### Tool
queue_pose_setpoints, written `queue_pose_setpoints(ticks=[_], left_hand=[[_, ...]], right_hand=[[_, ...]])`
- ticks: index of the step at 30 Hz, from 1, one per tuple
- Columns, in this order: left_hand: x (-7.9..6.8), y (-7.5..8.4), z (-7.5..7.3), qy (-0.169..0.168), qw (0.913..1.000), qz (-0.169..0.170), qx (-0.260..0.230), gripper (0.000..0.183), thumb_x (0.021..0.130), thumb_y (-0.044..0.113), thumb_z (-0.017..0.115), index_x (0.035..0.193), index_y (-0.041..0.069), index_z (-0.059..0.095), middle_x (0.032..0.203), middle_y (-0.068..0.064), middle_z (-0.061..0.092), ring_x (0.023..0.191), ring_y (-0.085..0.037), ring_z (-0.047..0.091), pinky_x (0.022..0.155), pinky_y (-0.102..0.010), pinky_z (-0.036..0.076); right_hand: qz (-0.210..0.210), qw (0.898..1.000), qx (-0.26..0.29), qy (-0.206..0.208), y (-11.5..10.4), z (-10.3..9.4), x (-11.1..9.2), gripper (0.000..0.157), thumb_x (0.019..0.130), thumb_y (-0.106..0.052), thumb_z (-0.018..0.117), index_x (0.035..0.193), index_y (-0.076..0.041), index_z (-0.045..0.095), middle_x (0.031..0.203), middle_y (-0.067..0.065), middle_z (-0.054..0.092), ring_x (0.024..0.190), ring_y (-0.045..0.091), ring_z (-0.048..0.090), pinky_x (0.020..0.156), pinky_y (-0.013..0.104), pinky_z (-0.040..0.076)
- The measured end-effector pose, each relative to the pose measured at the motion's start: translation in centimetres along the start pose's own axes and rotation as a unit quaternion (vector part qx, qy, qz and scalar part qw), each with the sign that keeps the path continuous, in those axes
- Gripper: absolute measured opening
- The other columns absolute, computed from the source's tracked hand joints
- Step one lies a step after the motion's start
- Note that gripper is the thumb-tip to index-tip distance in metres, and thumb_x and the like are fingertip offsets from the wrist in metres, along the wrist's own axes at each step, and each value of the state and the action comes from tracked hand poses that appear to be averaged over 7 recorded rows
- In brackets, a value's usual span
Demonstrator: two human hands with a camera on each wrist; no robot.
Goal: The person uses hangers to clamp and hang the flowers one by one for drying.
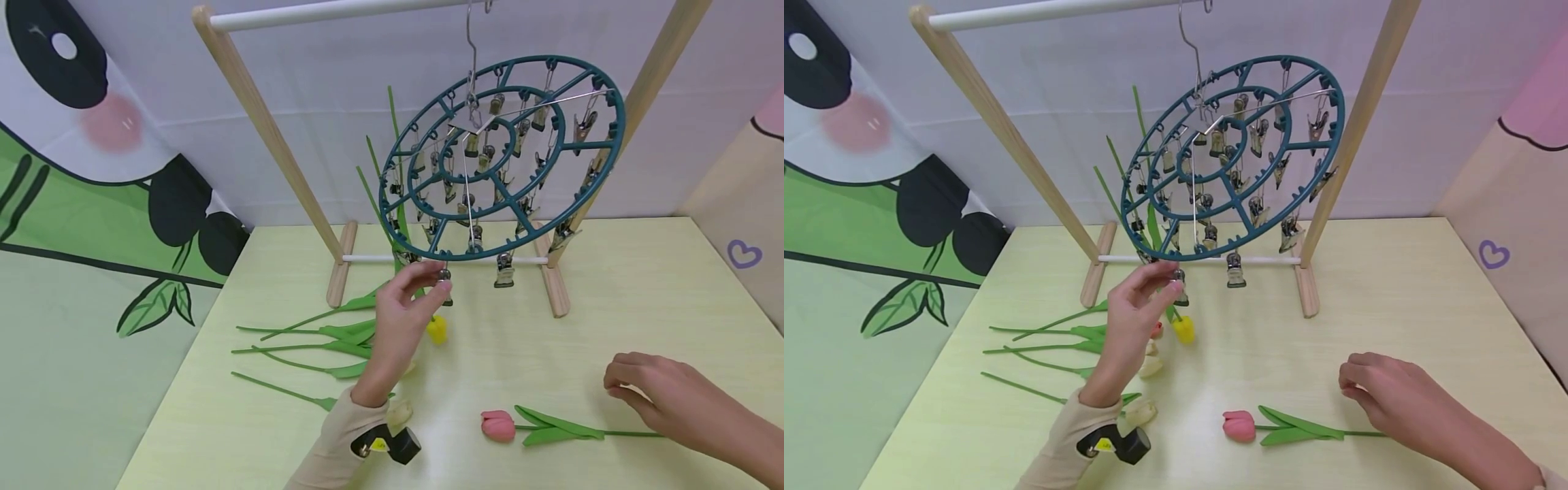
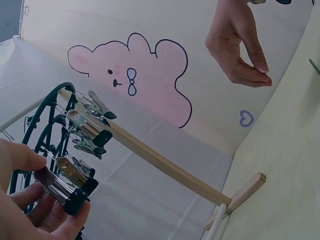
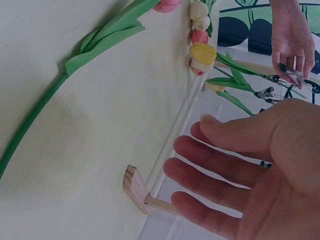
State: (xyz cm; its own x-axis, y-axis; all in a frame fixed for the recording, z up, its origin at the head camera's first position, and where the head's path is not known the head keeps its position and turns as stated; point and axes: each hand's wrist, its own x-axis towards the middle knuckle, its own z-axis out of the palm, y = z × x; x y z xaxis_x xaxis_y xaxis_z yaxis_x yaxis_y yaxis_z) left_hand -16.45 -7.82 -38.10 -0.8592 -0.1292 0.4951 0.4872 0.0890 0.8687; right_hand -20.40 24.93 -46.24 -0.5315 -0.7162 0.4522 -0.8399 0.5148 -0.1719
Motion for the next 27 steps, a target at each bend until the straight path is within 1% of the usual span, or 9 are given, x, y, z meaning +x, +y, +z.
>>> queue_pose_setpoints(ticks=[2, 4, 8, 11, 15, 18, 22, 27], left_hand=[[0.0, 0.0, 0.0, 0.001, 1.0000, 0.001, 0.000, 0.029, 0.088, 0.008, 0.066, 0.115, -0.001, 0.061, 0.115, -0.012, 0.061, 0.101, -0.024, 0.058, 0.085, -0.033, 0.054], [-0.1, -0.1, 0.0, 0.000, 1.0000, 0.001, 0.000, 0.029, 0.088, 0.008, 0.066, 0.115, -0.001, 0.061, 0.115, -0.012, 0.061, 0.100, -0.024, 0.058, 0.084, -0.033, 0.054], [-0.1, -0.1, 0.0, -0.001, 1.0000, 0.000, 0.001, 0.029, 0.087, 0.007, 0.066, 0.115, -0.001, 0.062, 0.114, -0.012, 0.061, 0.099, -0.024, 0.058, 0.083, -0.033, 0.054], [-0.1, -0.2, 0.1, -0.002, 1.0000, -0.001, 0.001, 0.029, 0.087, 0.007, 0.066, 0.115, 0.000, 0.062, 0.114, -0.012, 0.061, 0.099, -0.024, 0.058, 0.084, -0.033, 0.054], [-0.1, -0.2, 0.1, 0.001, 1.0000, -0.003, 0.002, 0.029, 0.088, 0.007, 0.066, 0.115, -0.001, 0.062, 0.114, -0.012, 0.061, 0.099, -0.024, 0.058, 0.084, -0.033, 0.054], [-0.1, -0.2, 0.1, 0.001, 1.0000, -0.003, 0.001, 0.029, 0.088, 0.007, 0.067, 0.115, -0.001, 0.062, 0.115, -0.013, 0.061, 0.100, -0.024, 0.058, 0.084, -0.033, 0.054], [-0.1, -0.2, 0.2, -0.001, 1.0000, 0.002, -0.001, 0.029, 0.088, 0.007, 0.066, 0.115, -0.001, 0.062, 0.114, -0.012, 0.061, 0.099, -0.024, 0.058, 0.084, -0.034, 0.054], [-0.2, -0.1, 0.2, -0.002, 1.0000, 0.003, 0.001, 0.029, 0.087, 0.007, 0.066, 0.115, -0.003, 0.061, 0.113, -0.012, 0.061, 0.098, -0.024, 0.058, 0.082, -0.033, 0.054]], right_hand=[[0.001, 1.000, -0.001, -0.001, 0.1, 0.1, -0.2, 0.040, 0.064, -0.001, 0.080, 0.075, -0.030, 0.055, 0.078, -0.026, 0.047, 0.066, -0.007, 0.044, 0.048, 0.021, 0.040], [0.007, 1.000, -0.004, -0.006, 0.3, 0.2, -0.4, 0.041, 0.063, 0.000, 0.080, 0.076, -0.030, 0.055, 0.077, -0.025, 0.048, 0.067, -0.006, 0.047, 0.049, 0.022, 0.041], [0.024, 0.999, -0.009, -0.020, 0.4, 0.4, -0.8, 0.041, 0.063, -0.004, 0.082, 0.077, -0.031, 0.054, 0.078, -0.026, 0.048, 0.071, -0.003, 0.051, 0.051, 0.023, 0.043], [0.036, 0.999, -0.012, -0.028, 0.4, 0.5, -1.1, 0.039, 0.065, -0.008, 0.082, 0.078, -0.031, 0.053, 0.079, -0.028, 0.046, 0.071, -0.003, 0.050, 0.051, 0.023, 0.043], [0.046, 0.998, -0.015, -0.036, 0.6, 0.6, -1.2, 0.039, 0.064, -0.009, 0.083, 0.078, -0.031, 0.054, 0.079, -0.028, 0.046, 0.071, -0.002, 0.050, 0.051, 0.023, 0.043], [0.062, 0.997, -0.015, -0.053, 0.7, 0.8, -1.4, 0.037, 0.065, -0.011, 0.083, 0.079, -0.030, 0.055, 0.079, -0.026, 0.048, 0.071, -0.001, 0.051, 0.052, 0.024, 0.044], [0.092, 0.991, -0.009, -0.094, 1.0, 1.0, -1.8, 0.032, 0.067, -0.015, 0.083, 0.080, -0.029, 0.056, 0.080, -0.024, 0.051, 0.073, 0.001, 0.052, 0.054, 0.026, 0.045], [0.105, 0.987, -0.002, -0.123, 1.5, 1.4, -2.3, 0.032, 0.067, -0.019, 0.083, 0.083, -0.028, 0.058, 0.083, -0.021, 0.053, 0.074, 0.003, 0.053, 0.056, 0.026, 0.046]])
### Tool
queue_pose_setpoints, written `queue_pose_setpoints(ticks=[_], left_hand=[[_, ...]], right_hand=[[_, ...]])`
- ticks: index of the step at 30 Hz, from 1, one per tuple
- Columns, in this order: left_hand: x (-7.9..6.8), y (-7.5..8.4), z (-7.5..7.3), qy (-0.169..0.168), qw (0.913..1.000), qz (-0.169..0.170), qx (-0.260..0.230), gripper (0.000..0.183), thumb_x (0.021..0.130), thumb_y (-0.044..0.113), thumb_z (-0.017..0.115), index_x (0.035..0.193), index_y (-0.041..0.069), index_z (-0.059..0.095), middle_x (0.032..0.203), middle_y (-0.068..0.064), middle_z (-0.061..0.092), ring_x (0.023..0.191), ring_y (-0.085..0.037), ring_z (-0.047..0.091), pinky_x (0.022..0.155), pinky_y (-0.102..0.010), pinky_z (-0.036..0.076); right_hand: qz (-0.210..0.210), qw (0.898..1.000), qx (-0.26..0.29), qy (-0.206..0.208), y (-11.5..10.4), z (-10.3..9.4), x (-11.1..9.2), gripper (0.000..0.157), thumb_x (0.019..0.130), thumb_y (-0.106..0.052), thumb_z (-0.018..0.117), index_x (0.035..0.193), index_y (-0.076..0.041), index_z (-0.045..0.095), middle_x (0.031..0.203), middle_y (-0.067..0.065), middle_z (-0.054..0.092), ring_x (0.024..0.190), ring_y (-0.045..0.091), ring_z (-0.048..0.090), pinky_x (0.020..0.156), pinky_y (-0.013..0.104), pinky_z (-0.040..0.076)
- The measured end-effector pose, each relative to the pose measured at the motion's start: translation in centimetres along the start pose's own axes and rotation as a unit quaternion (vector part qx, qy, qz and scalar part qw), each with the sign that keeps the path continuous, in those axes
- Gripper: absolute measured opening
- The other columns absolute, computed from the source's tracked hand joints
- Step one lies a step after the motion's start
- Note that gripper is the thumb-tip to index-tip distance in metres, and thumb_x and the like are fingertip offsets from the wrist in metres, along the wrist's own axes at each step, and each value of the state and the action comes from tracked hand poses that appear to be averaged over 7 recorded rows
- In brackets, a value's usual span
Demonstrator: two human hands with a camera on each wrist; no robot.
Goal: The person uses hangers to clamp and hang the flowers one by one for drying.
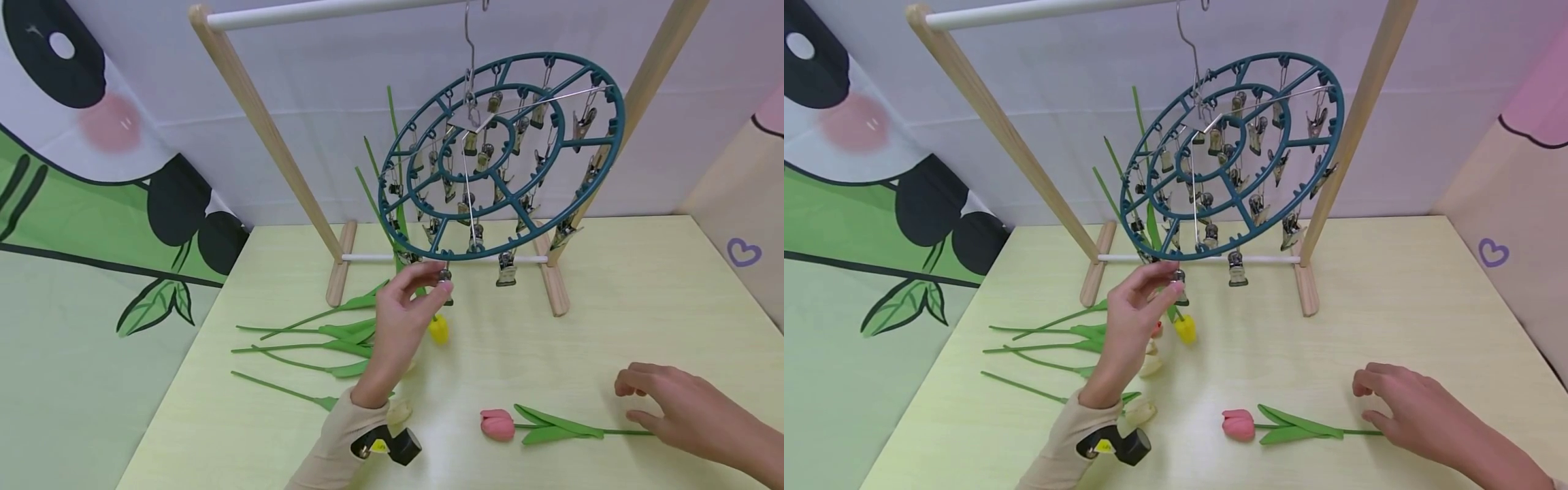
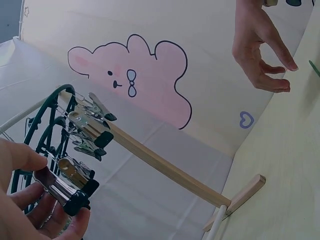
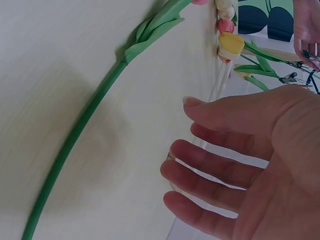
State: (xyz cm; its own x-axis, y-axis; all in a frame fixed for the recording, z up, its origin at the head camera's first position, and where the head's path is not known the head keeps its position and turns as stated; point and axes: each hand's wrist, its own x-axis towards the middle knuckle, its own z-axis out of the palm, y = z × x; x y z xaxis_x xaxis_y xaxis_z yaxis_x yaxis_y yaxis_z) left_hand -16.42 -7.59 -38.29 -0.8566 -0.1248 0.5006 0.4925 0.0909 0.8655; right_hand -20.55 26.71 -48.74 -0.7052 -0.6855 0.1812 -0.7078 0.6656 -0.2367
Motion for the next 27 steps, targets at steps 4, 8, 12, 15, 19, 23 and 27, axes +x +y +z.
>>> queue_pose_setpoints(ticks=[4, 8, 12, 15, 19, 23, 27], left_hand=[[-0.1, 0.1, 0.0, -0.003, 1.0000, -0.002, -0.002, 0.031, 0.087, 0.006, 0.067, 0.115, -0.006, 0.060, 0.113, -0.014, 0.060, 0.098, -0.024, 0.058, 0.083, -0.032, 0.054], [-0.1, 0.0, 0.0, -0.004, 1.0000, -0.006, -0.002, 0.029, 0.087, 0.006, 0.067, 0.114, -0.003, 0.061, 0.113, -0.013, 0.060, 0.098, -0.024, 0.058, 0.083, -0.032, 0.054], [-0.1, -0.1, 0.0, -0.005, 1.0000, -0.004, -0.002, 0.028, 0.086, 0.005, 0.067, 0.113, -0.002, 0.063, 0.113, -0.012, 0.060, 0.097, -0.024, 0.058, 0.083, -0.031, 0.054], [-0.2, -0.1, 0.0, -0.006, 1.0000, -0.002, -0.002, 0.027, 0.086, 0.006, 0.068, 0.112, -0.002, 0.063, 0.112, -0.011, 0.060, 0.096, -0.024, 0.058, 0.082, -0.031, 0.054], [-0.2, 0.0, 0.0, -0.006, 1.0000, 0.000, -0.002, 0.028, 0.086, 0.005, 0.068, 0.112, -0.003, 0.063, 0.111, -0.010, 0.061, 0.094, -0.023, 0.059, 0.082, -0.031, 0.054], [-0.2, 0.1, 0.0, -0.006, 1.0000, 0.002, -0.002, 0.028, 0.085, 0.003, 0.068, 0.111, -0.005, 0.063, 0.110, -0.013, 0.061, 0.094, -0.024, 0.059, 0.080, -0.031, 0.055], [-0.3, 0.1, 0.1, -0.007, 1.0000, 0.001, 0.000, 0.027, 0.085, 0.003, 0.068, 0.111, -0.004, 0.063, 0.108, -0.013, 0.061, 0.093, -0.023, 0.059, 0.080, -0.030, 0.055]], right_hand=[[0.013, 1.000, 0.001, -0.013, 0.5, 0.4, -0.2, 0.032, 0.065, -0.020, 0.084, 0.084, -0.027, 0.059, 0.086, -0.019, 0.054, 0.075, 0.005, 0.054, 0.057, 0.027, 0.047], [0.033, 0.999, 0.004, -0.037, 1.0, 1.0, -0.4, 0.032, 0.066, -0.019, 0.084, 0.085, -0.026, 0.059, 0.087, -0.017, 0.054, 0.076, 0.007, 0.055, 0.058, 0.028, 0.048], [0.059, 0.995, 0.019, -0.078, 1.6, 1.6, -0.4, 0.031, 0.068, -0.016, 0.082, 0.086, -0.024, 0.059, 0.088, -0.014, 0.055, 0.077, 0.010, 0.056, 0.062, 0.032, 0.050], [0.060, 0.994, 0.020, -0.087, 2.2, 2.5, -0.7, 0.030, 0.069, -0.013, 0.081, 0.085, -0.024, 0.058, 0.086, -0.015, 0.055, 0.077, 0.009, 0.055, 0.064, 0.035, 0.051], [0.029, 0.998, -0.005, -0.056, 3.0, 3.5, -1.5, 0.035, 0.066, -0.010, 0.080, 0.083, -0.028, 0.055, 0.082, -0.021, 0.048, 0.072, 0.001, 0.048, 0.059, 0.030, 0.048], [0.021, 0.999, -0.021, -0.038, 2.8, 4.0, -1.7, 0.040, 0.064, -0.002, 0.076, 0.079, -0.029, 0.050, 0.077, -0.019, 0.040, 0.067, 0.001, 0.039, 0.054, 0.024, 0.040], [0.033, 0.998, -0.023, -0.042, 2.4, 4.4, -1.5, 0.045, 0.063, 0.009, 0.066, 0.073, -0.027, 0.042, 0.068, -0.016, 0.033, 0.061, 0.002, 0.032, 0.052, 0.021, 0.030]])
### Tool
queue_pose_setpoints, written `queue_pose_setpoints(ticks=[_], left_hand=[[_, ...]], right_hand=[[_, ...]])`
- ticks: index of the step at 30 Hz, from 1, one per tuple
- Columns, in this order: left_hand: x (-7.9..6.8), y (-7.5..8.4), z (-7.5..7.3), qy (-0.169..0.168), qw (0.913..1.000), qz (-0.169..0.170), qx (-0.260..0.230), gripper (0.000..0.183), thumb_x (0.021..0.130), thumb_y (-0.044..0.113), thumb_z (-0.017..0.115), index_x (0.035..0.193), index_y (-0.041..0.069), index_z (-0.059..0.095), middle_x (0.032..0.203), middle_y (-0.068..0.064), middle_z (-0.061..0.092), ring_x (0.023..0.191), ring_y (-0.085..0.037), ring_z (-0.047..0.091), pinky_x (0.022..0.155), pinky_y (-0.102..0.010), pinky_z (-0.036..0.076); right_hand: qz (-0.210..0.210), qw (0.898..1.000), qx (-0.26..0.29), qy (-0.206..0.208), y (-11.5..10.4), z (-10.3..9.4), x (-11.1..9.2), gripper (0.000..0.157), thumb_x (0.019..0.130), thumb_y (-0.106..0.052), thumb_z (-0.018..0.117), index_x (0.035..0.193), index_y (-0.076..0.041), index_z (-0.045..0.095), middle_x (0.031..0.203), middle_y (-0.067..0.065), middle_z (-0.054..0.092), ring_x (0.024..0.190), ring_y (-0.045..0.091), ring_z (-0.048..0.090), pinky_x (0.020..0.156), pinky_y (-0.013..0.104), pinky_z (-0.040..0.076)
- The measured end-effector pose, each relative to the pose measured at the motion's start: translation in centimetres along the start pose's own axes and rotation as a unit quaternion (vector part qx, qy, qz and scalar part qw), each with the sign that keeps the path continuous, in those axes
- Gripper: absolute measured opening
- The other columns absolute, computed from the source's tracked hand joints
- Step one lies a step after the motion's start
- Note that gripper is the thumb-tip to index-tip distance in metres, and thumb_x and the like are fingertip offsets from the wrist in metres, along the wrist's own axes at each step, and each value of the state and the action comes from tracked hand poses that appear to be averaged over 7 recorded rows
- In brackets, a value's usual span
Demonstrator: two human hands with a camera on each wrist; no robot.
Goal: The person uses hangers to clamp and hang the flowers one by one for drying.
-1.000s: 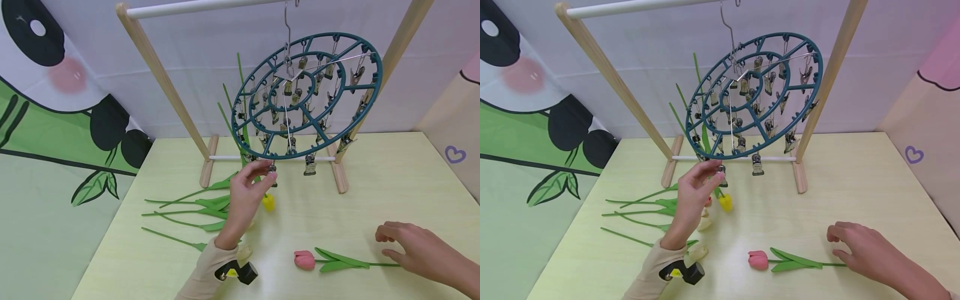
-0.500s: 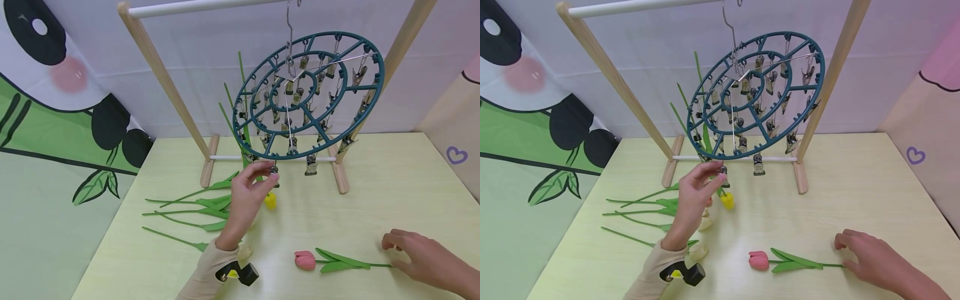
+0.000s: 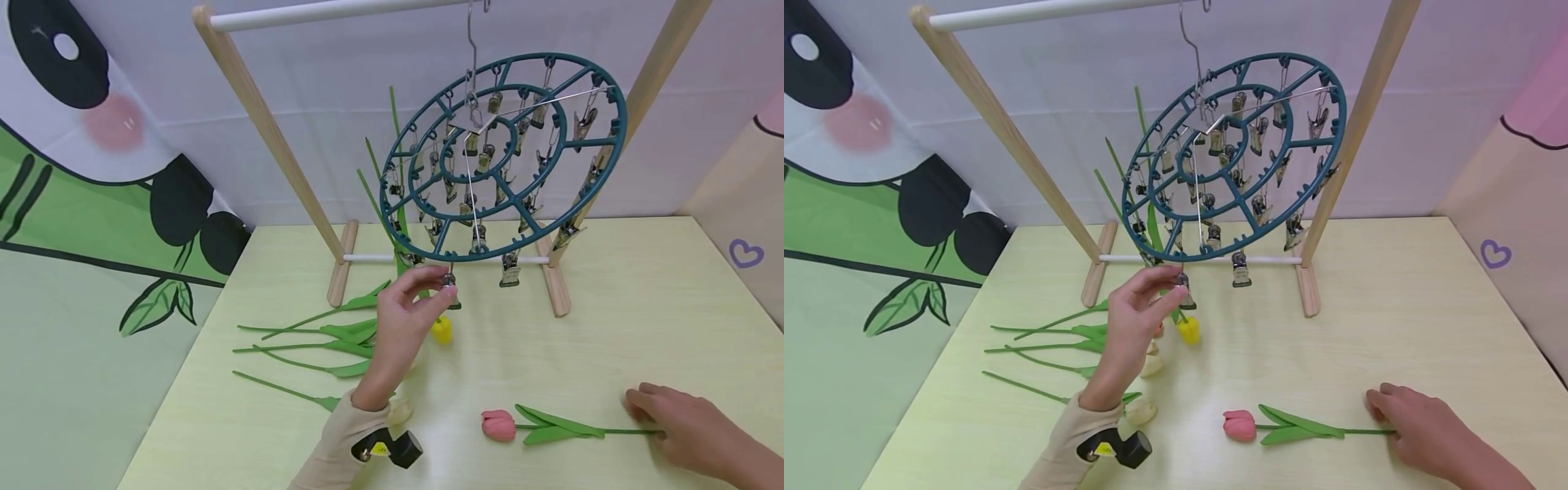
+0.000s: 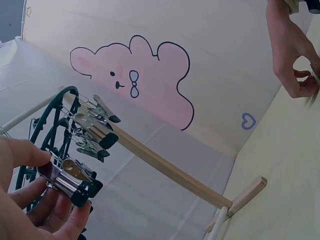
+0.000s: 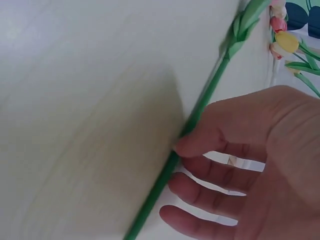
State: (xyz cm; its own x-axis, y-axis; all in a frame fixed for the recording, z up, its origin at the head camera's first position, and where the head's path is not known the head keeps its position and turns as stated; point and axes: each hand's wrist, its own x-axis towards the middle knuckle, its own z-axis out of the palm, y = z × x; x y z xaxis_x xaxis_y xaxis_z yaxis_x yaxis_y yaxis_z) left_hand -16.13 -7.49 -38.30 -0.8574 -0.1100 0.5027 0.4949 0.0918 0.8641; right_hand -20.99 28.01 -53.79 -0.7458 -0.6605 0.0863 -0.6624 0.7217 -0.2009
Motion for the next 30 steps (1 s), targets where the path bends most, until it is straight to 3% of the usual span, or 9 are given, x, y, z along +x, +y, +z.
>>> queue_pose_setpoints(ticks=[4, 10, 23, 30], left_hand=[[0.0, 0.0, 0.0, -0.001, 1.0000, -0.003, 0.003, 0.028, 0.084, 0.003, 0.069, 0.111, -0.003, 0.064, 0.107, -0.014, 0.061, 0.093, -0.024, 0.059, 0.080, -0.031, 0.055], [0.0, 0.0, -0.1, -0.002, 1.0000, -0.008, 0.003, 0.027, 0.085, 0.004, 0.069, 0.111, -0.003, 0.064, 0.107, -0.013, 0.062, 0.092, -0.024, 0.059, 0.079, -0.031, 0.055], [0.1, 0.1, 0.0, -0.007, 0.9998, -0.012, 0.014, 0.028, 0.085, 0.004, 0.068, 0.112, -0.002, 0.064, 0.107, -0.013, 0.062, 0.093, -0.023, 0.059, 0.081, -0.031, 0.055], [0.1, 0.1, 0.0, -0.009, 0.9999, -0.009, 0.007, 0.027, 0.085, 0.003, 0.069, 0.111, -0.002, 0.064, 0.106, -0.014, 0.062, 0.093, -0.024, 0.059, 0.081, -0.031, 0.055]], right_hand=[[-0.012, 1.000, -0.001, 0.026, -0.3, 0.4, 0.1, 0.046, 0.059, 0.014, 0.058, 0.068, -0.026, 0.036, 0.063, -0.015, 0.027, 0.058, 0.002, 0.027, 0.051, 0.021, 0.024], [-0.028, 0.998, -0.005, 0.054, -0.6, 0.6, 0.2, 0.046, 0.055, 0.013, 0.057, 0.065, -0.026, 0.035, 0.062, -0.017, 0.025, 0.057, 0.002, 0.025, 0.050, 0.021, 0.022], [-0.007, 0.999, -0.019, 0.035, -0.1, 0.2, 0.1, 0.043, 0.055, 0.007, 0.063, 0.066, -0.024, 0.037, 0.062, -0.014, 0.028, 0.056, 0.005, 0.028, 0.050, 0.023, 0.024], [-0.002, 0.998, -0.038, 0.055, -0.1, -0.7, -0.1, 0.043, 0.054, 0.006, 0.064, 0.066, -0.026, 0.039, 0.064, -0.016, 0.030, 0.055, 0.006, 0.029, 0.048, 0.024, 0.026]])
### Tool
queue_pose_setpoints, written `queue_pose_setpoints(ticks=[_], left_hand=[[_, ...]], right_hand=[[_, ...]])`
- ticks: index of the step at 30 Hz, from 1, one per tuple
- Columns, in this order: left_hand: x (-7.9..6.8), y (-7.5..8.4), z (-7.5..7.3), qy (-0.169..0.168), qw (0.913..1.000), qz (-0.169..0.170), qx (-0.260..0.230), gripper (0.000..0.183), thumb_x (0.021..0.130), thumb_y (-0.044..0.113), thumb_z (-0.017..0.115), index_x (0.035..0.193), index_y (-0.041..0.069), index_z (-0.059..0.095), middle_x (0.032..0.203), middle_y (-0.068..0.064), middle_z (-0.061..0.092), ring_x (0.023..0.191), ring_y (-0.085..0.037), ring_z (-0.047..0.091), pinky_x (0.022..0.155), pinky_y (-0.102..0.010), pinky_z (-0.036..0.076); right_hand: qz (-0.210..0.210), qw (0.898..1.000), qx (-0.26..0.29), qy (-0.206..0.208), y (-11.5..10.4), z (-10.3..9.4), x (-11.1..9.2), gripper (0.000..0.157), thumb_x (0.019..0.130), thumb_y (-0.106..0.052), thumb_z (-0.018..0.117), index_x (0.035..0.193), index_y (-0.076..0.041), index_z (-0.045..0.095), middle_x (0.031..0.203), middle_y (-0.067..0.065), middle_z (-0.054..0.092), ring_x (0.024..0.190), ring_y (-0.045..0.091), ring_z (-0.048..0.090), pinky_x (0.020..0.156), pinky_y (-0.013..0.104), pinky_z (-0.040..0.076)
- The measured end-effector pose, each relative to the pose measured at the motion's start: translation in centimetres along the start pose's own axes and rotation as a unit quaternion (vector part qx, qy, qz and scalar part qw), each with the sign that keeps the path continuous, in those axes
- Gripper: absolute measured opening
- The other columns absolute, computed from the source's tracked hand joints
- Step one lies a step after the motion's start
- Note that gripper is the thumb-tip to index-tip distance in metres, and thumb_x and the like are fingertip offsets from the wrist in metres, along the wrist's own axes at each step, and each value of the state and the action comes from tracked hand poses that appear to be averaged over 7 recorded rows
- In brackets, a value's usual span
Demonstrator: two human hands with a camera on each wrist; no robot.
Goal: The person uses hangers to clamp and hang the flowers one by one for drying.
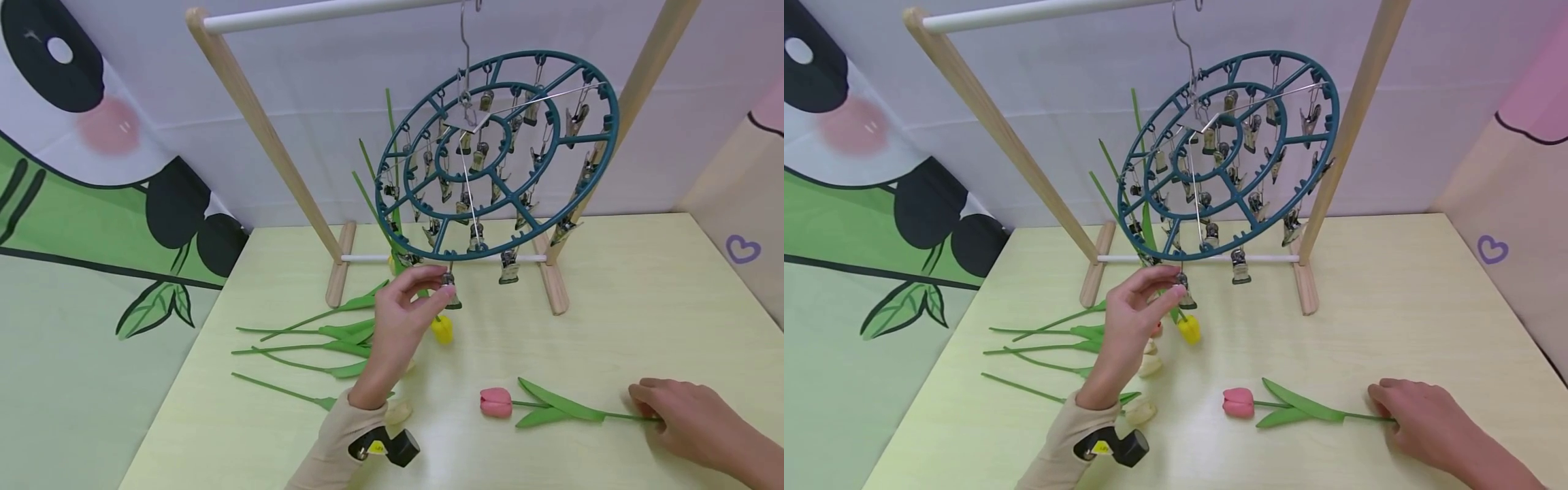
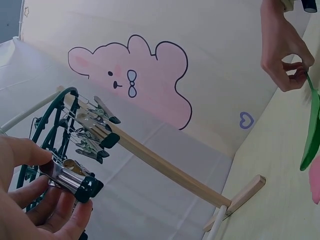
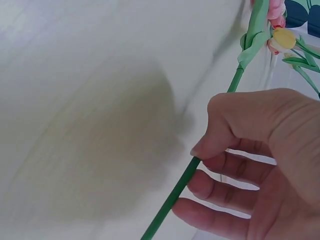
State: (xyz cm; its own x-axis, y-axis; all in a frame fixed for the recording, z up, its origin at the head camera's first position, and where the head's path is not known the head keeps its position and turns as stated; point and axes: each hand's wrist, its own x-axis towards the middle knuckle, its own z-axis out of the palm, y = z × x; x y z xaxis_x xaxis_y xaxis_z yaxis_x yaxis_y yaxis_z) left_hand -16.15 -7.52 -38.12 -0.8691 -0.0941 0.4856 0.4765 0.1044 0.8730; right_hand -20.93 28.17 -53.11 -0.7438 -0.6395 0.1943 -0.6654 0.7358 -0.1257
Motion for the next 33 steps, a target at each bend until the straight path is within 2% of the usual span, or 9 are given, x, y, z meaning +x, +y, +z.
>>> queue_pose_setpoints(ticks=[8, 12, 19, 26, 33], left_hand=[[0.0, 0.0, 0.0, -0.001, 0.9999, -0.008, 0.008, 0.028, 0.085, 0.005, 0.069, 0.112, -0.001, 0.064, 0.106, -0.012, 0.062, 0.094, -0.023, 0.059, 0.081, -0.030, 0.055], [0.0, 0.0, 0.0, 0.002, 0.9999, -0.008, 0.013, 0.028, 0.085, 0.005, 0.069, 0.111, -0.001, 0.064, 0.106, -0.012, 0.062, 0.093, -0.023, 0.058, 0.081, -0.030, 0.054], [0.0, 0.0, 0.0, 0.003, 0.9999, -0.005, 0.016, 0.026, 0.085, 0.006, 0.069, 0.111, -0.001, 0.064, 0.106, -0.011, 0.062, 0.093, -0.023, 0.059, 0.081, -0.031, 0.055], [-0.1, 0.1, 0.0, 0.004, 0.9998, -0.004, 0.018, 0.027, 0.086, 0.006, 0.068, 0.112, -0.001, 0.064, 0.107, -0.011, 0.061, 0.095, -0.023, 0.058, 0.082, -0.030, 0.054], [-0.2, 0.2, -0.1, 0.005, 0.9999, -0.003, 0.013, 0.028, 0.086, 0.006, 0.069, 0.112, 0.000, 0.063, 0.107, -0.011, 0.061, 0.094, -0.023, 0.057, 0.081, -0.029, 0.054]], right_hand=[[0.005, 1.000, -0.013, 0.019, -0.1, -1.3, 0.0, 0.041, 0.053, 0.005, 0.067, 0.066, -0.025, 0.042, 0.065, -0.017, 0.033, 0.054, 0.004, 0.031, 0.046, 0.023, 0.027], [-0.015, 0.998, -0.016, 0.064, -0.5, -1.9, -0.1, 0.043, 0.048, 0.006, 0.063, 0.065, -0.026, 0.041, 0.065, -0.021, 0.031, 0.053, 0.000, 0.028, 0.045, 0.022, 0.024], [-0.020, 0.995, -0.023, 0.091, -1.1, -3.3, 0.0, 0.042, 0.046, 0.004, 0.064, 0.066, -0.026, 0.042, 0.067, -0.022, 0.035, 0.054, -0.001, 0.028, 0.044, 0.021, 0.024], [-0.061, 0.984, -0.026, 0.166, -1.6, -5.0, 0.7, 0.042, 0.043, 0.002, 0.060, 0.066, -0.027, 0.040, 0.067, -0.023, 0.034, 0.053, -0.006, 0.026, 0.041, 0.018, 0.020], [-0.086, 0.975, -0.036, 0.203, -2.3, -6.5, 1.7, 0.037, 0.044, -0.001, 0.055, 0.066, -0.027, 0.039, 0.066, -0.021, 0.032, 0.053, -0.006, 0.025, 0.041, 0.018, 0.018]])
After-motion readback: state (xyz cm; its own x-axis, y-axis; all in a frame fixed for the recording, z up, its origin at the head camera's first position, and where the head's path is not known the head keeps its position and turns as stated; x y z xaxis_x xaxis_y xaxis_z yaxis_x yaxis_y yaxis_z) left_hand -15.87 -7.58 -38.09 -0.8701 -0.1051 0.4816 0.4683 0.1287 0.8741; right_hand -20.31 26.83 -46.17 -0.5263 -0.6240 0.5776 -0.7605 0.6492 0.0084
